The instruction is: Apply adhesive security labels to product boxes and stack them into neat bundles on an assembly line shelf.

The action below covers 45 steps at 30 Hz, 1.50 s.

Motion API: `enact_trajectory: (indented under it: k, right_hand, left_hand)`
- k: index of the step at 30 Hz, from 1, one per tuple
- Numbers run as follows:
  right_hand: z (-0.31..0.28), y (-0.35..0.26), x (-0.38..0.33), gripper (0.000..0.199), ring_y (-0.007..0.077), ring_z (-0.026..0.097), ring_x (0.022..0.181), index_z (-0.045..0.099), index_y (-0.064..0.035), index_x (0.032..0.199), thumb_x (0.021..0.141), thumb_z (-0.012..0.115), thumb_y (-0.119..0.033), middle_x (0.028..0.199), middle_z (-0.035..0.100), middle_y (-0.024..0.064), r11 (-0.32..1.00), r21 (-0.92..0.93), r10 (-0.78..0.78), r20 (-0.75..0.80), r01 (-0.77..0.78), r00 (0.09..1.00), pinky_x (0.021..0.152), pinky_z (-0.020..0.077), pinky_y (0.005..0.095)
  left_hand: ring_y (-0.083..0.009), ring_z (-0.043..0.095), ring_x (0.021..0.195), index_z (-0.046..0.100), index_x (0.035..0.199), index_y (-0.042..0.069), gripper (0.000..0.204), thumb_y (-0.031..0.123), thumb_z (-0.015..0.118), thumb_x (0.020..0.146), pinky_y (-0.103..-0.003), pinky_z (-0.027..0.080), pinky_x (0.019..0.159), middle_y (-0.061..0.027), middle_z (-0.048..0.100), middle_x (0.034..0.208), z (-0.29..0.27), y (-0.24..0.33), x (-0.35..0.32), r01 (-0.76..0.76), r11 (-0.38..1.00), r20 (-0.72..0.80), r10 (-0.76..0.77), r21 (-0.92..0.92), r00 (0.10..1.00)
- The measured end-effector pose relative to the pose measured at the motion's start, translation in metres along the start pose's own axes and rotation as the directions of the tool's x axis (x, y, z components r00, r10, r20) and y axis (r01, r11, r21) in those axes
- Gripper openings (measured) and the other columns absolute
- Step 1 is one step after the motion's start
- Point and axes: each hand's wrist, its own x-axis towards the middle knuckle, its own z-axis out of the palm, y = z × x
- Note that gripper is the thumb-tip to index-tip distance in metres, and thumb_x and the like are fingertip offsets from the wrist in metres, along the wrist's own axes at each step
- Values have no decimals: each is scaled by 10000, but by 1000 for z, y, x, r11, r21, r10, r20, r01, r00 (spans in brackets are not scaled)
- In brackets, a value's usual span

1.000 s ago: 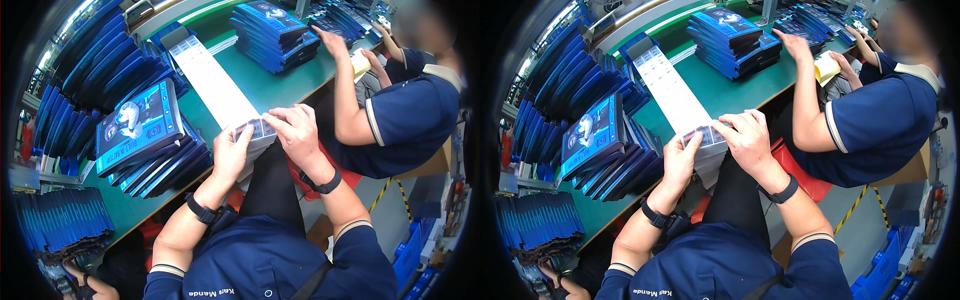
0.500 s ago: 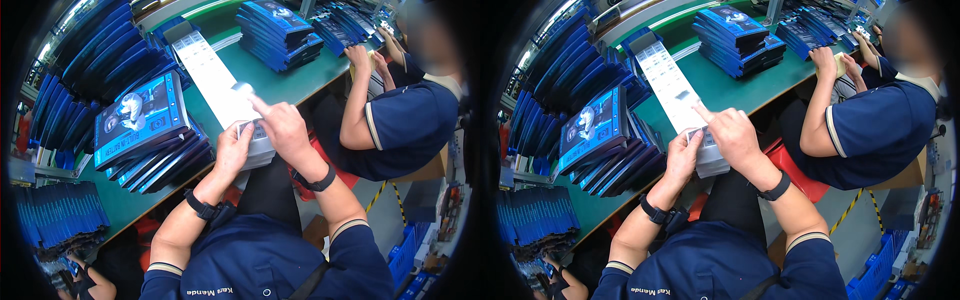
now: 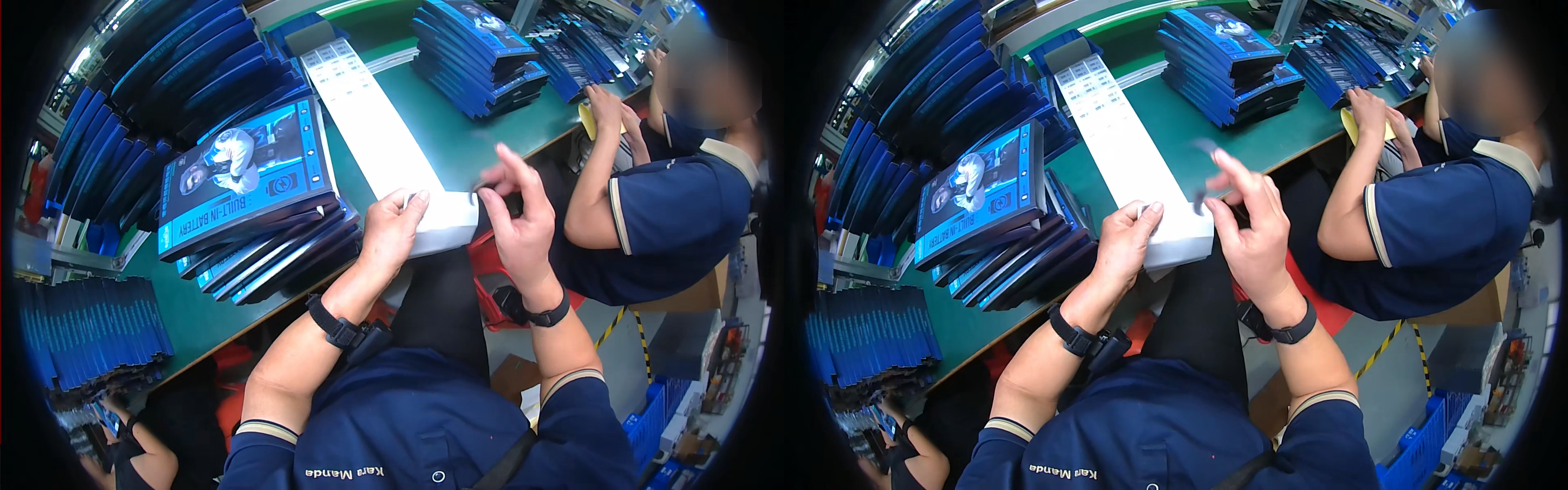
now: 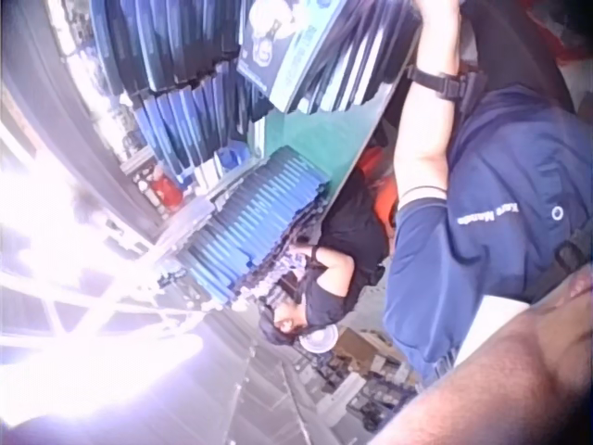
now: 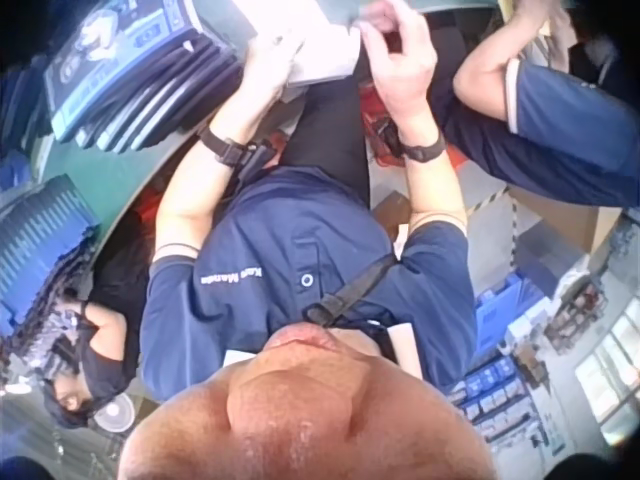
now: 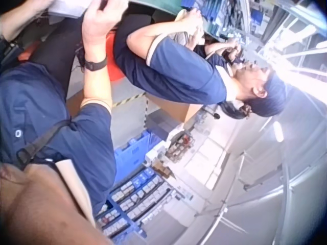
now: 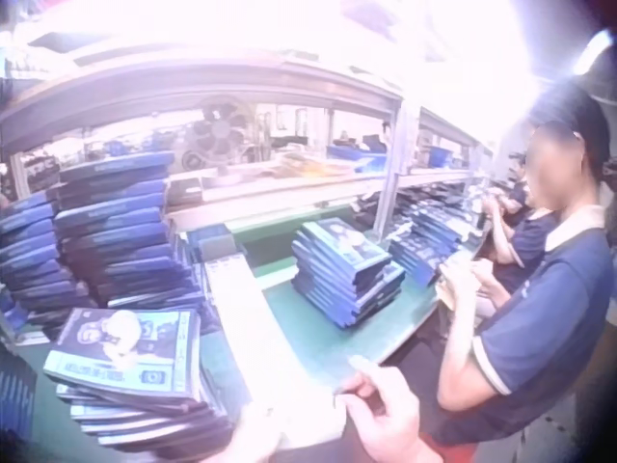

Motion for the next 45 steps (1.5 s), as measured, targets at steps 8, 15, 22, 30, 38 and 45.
enact_trajectory:
  k: [8,15,22,30,38,45]
  right_hand:
    - [21,-17,32,848,273,659,924,428,-184,1483,728,665,120,1410,480,164,995,96,-49,498,0,866,815,559,370]
    - [9,-39,75,723,161,657,927,511,-95,1416,759,637,178,1376,515,154,968,174,-220,260,179,940,767,562,243]
    - [51,-103,100,754,67,585,883,401,-42,1463,797,689,163,1407,424,118,606,771,83,186,-197,979,685,561,187]
    - [67,-103,99,651,85,573,914,436,3,1424,828,678,106,1414,426,118,694,668,106,277,-271,955,719,578,226]
    - [73,-104,101,575,91,576,926,481,13,1370,832,659,110,1397,444,100,763,609,58,266,-214,962,730,591,232]
    - [76,-101,98,554,91,579,928,505,3,1349,826,654,106,1385,440,94,778,587,69,277,-226,958,734,592,238]
  left_hand:
    - [-143,511,540,670,774,4,243,190,697,927,-338,450,547,-148,614,627,0,-15,-10,-290,882,45,295,372,954]
    - [-284,660,1086,276,1559,114,784,367,666,928,-367,476,955,-222,683,1175,-15,26,-31,-225,893,400,55,391,915]
    - [-384,538,1245,425,1460,58,720,333,732,870,-438,438,1047,-222,541,1358,-60,126,-87,-627,591,699,144,508,701]
    - [-191,623,638,721,945,49,260,134,834,726,-302,491,587,-65,642,740,-102,228,-112,-615,409,502,357,675,788]
    - [-267,630,941,683,949,29,323,157,846,701,-357,505,834,-109,635,988,-121,239,-69,-570,190,435,471,800,767]
    - [-373,522,1245,677,1189,145,597,300,883,651,-443,437,1035,-166,526,1368,-127,228,-51,-599,128,529,349,791,774]
